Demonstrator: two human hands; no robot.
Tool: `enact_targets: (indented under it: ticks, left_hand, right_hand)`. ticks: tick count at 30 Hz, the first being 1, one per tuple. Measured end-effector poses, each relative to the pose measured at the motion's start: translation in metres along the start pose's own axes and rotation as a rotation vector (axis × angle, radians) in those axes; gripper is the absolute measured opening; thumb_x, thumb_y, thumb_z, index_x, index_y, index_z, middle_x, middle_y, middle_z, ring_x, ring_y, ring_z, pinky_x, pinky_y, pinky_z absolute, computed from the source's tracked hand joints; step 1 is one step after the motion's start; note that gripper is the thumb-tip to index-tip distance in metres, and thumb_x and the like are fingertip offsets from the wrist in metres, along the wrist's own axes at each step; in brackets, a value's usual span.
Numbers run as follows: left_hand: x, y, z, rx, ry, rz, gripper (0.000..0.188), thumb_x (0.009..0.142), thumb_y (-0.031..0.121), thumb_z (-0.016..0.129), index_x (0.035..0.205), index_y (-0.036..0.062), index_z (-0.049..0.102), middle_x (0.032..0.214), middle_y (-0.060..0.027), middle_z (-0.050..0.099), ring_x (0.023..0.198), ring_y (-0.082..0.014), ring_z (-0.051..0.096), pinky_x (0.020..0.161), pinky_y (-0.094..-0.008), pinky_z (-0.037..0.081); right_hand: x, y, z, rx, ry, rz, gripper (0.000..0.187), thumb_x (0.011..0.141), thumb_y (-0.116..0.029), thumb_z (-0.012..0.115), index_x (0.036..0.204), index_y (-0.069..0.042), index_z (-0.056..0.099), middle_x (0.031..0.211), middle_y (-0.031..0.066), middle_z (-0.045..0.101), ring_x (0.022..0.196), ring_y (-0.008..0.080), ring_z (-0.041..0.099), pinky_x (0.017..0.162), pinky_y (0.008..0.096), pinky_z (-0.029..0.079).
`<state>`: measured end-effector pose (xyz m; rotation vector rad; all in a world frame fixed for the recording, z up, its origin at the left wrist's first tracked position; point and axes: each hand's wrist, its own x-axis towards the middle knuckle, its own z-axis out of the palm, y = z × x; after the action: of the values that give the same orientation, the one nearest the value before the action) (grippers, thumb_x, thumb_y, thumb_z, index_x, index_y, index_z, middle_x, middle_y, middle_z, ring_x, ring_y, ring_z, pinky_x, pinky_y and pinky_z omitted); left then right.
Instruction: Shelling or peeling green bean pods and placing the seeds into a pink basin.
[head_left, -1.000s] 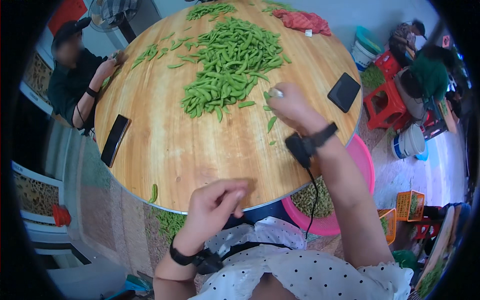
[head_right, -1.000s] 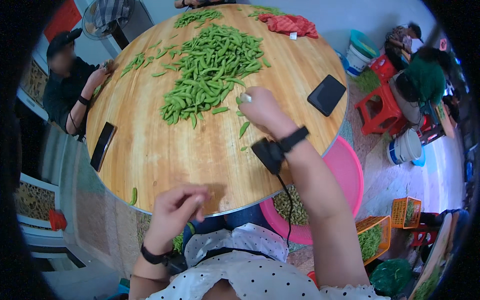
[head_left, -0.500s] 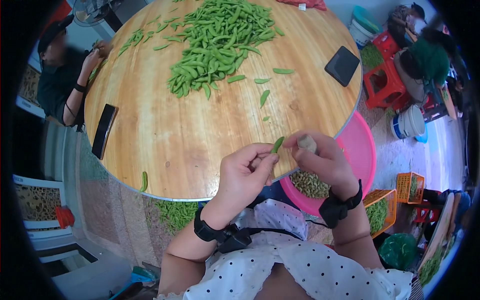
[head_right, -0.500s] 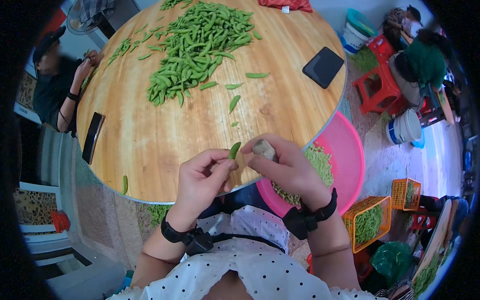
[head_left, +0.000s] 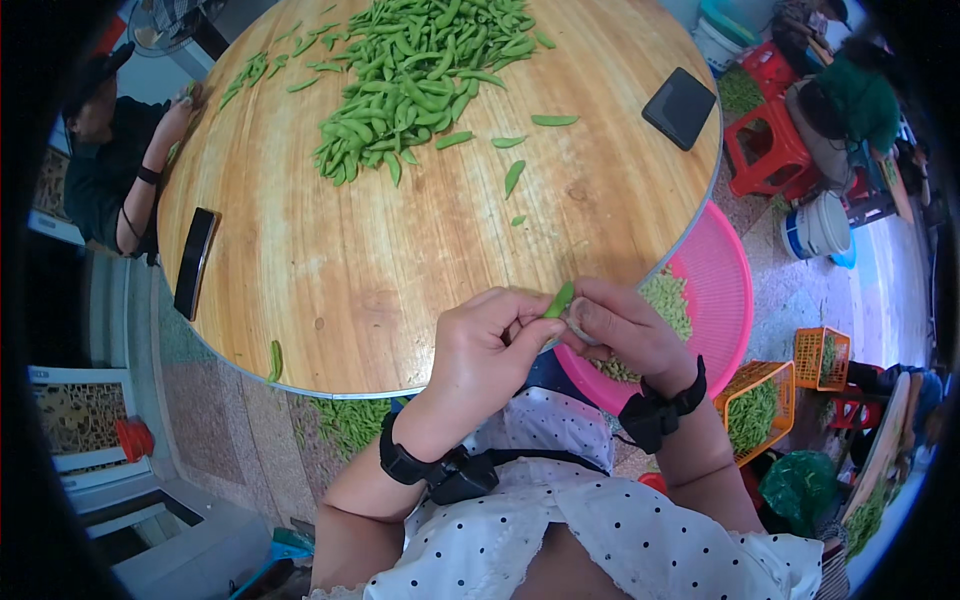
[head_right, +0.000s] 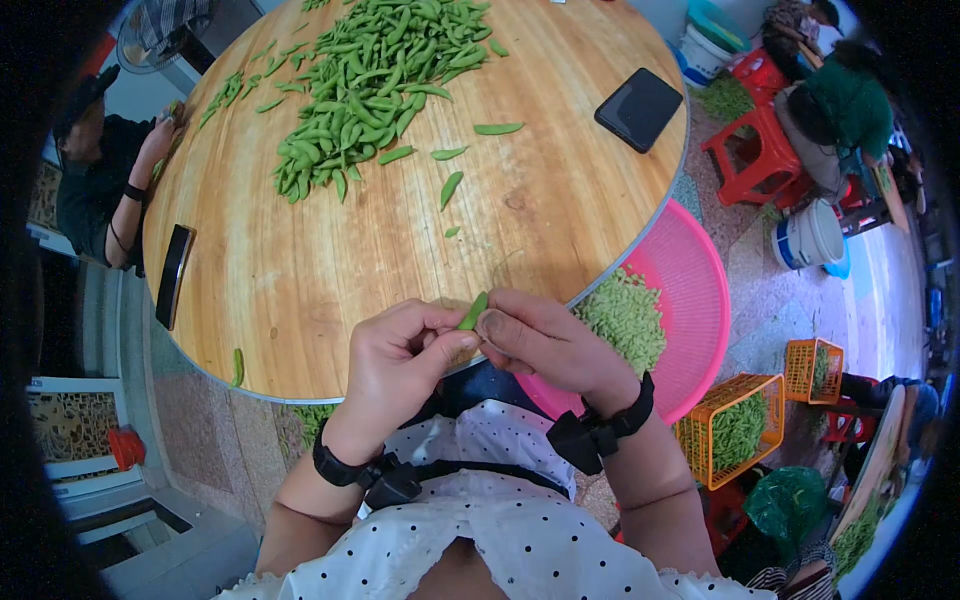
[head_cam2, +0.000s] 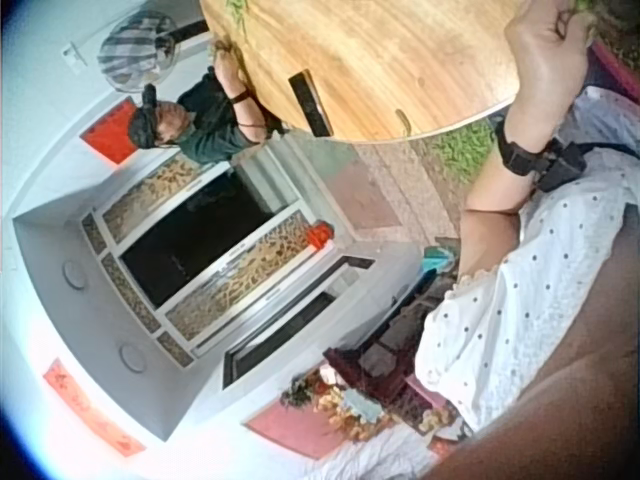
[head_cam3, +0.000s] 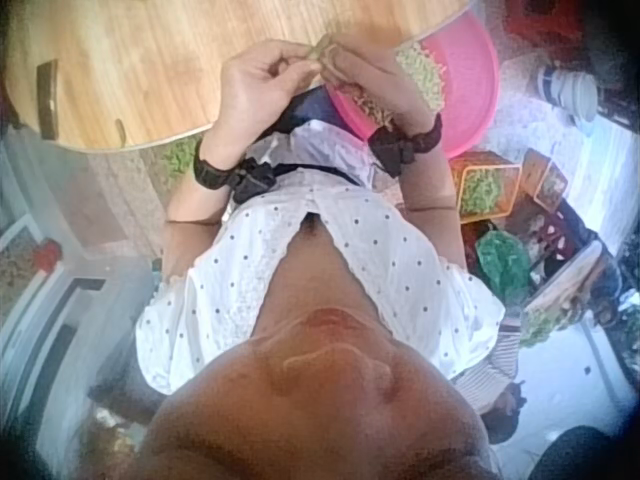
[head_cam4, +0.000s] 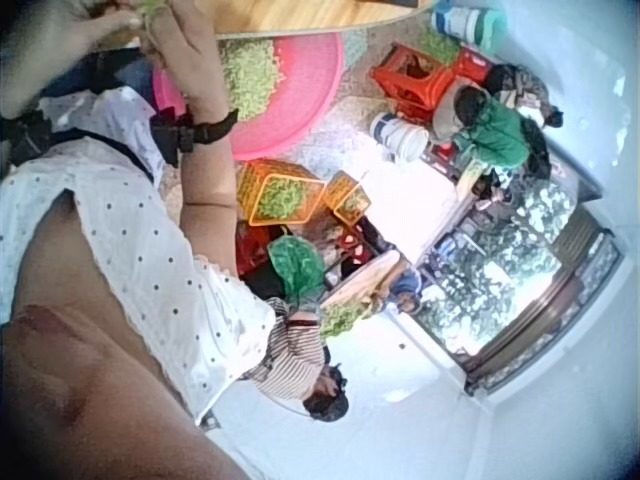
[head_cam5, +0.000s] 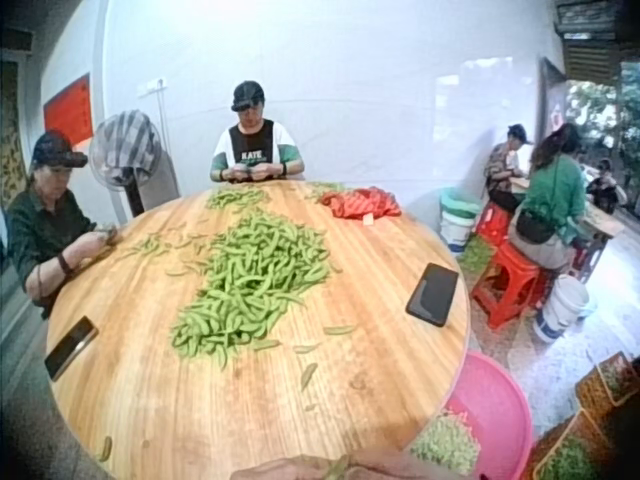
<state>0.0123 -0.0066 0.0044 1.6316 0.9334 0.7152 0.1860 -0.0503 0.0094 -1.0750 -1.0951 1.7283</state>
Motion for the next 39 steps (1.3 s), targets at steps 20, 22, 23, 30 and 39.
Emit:
enact_targets:
  ticks: [20, 22, 23, 30, 39]
  left_hand:
    - [0.008, -0.011, 0.001, -0.974, -0.182, -0.440, 0.016, 0.087, 0.012, 0.052, 0.087, -0.0033, 0.057, 0.067, -0.0055, 0.056, 0.041, -0.0031, 0.035, 0.041, -0.0170, 0.028]
    - [0.006, -0.008, 0.006, -0.828, -0.161, -0.430, 0.016, 0.087, 0.012, 0.052, 0.087, -0.0026, 0.057, 0.067, -0.0046, 0.056, 0.044, -0.0030, 0.037, 0.043, -0.0169, 0.030]
    - [0.004, -0.007, 0.011, -0.755, -0.151, -0.425, 0.015, 0.087, 0.012, 0.052, 0.087, -0.0022, 0.057, 0.067, -0.0042, 0.056, 0.045, -0.0030, 0.038, 0.044, -0.0169, 0.031]
    - [-0.010, -0.015, 0.049, -0.103, -0.086, 0.063, 0.013, 0.087, 0.012, 0.053, 0.084, -0.0007, 0.056, 0.066, 0.0019, 0.052, 0.057, -0.0028, 0.043, 0.049, -0.0173, 0.035]
    - [-0.011, -0.015, 0.082, 0.119, -0.219, 0.078, 0.008, 0.085, 0.007, 0.054, 0.085, 0.0000, 0.057, 0.064, 0.0006, 0.052, 0.056, -0.0043, 0.045, 0.049, -0.0196, 0.037]
  right_hand:
    - [-0.006, 0.013, -0.004, -0.286, 0.123, -0.244, 0.018, 0.087, -0.018, 0.053, 0.083, -0.001, 0.053, 0.065, -0.0019, 0.042, 0.062, 0.0054, 0.038, 0.054, 0.0215, 0.033]
    - [-0.011, 0.016, -0.010, -0.360, 0.112, -0.269, 0.018, 0.086, -0.018, 0.054, 0.083, 0.000, 0.054, 0.063, -0.0022, 0.041, 0.060, 0.0056, 0.037, 0.053, 0.0224, 0.033]
    - [-0.014, 0.014, -0.013, -0.397, 0.112, -0.210, 0.018, 0.085, -0.018, 0.056, 0.082, 0.000, 0.054, 0.063, -0.0022, 0.042, 0.060, 0.0056, 0.037, 0.053, 0.0226, 0.033]
    - [-0.039, 0.015, -0.021, -0.469, 0.339, -0.164, 0.018, 0.076, -0.017, 0.065, 0.078, -0.001, 0.057, 0.062, -0.0010, 0.049, 0.059, 0.0060, 0.043, 0.054, 0.0229, 0.037]
    - [-0.077, 0.040, -0.037, -0.538, 0.454, -0.119, 0.013, 0.068, -0.006, 0.059, 0.079, 0.000, 0.059, 0.061, 0.0065, 0.049, 0.057, 0.0095, 0.047, 0.053, 0.0251, 0.039]
